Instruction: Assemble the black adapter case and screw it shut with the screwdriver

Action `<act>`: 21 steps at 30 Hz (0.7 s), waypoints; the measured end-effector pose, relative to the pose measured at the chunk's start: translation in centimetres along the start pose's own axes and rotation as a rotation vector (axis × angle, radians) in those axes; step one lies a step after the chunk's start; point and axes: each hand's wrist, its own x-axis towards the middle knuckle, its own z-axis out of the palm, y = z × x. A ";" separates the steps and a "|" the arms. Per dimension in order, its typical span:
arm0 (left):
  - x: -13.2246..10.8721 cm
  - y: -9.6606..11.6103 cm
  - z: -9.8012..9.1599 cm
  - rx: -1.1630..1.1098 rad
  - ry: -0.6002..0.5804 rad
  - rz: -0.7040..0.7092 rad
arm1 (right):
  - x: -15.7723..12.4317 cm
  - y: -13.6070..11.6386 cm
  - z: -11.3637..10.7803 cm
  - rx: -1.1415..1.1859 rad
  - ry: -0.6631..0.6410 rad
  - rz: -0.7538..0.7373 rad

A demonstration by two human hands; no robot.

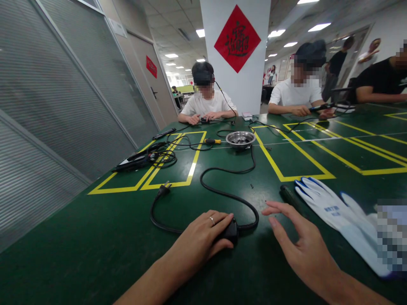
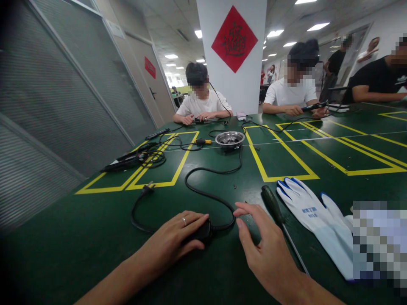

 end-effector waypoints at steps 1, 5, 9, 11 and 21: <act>0.1 0.0 0.3 -0.014 -0.011 -0.001 | 0.0 -0.1 0.0 -0.004 -0.004 0.002; 0.2 0.4 0.5 0.031 -0.021 -0.034 | 0.6 0.0 -0.3 -0.031 -0.014 0.037; -0.4 0.9 0.2 0.161 0.082 -0.064 | 2.2 0.9 -1.8 -0.328 0.016 -0.020; -0.6 1.0 0.1 0.179 0.076 -0.073 | 2.8 1.9 -2.8 -0.516 -0.025 0.056; -0.9 1.1 0.1 0.110 0.042 -0.106 | 4.5 6.1 -4.4 -0.231 -0.031 0.328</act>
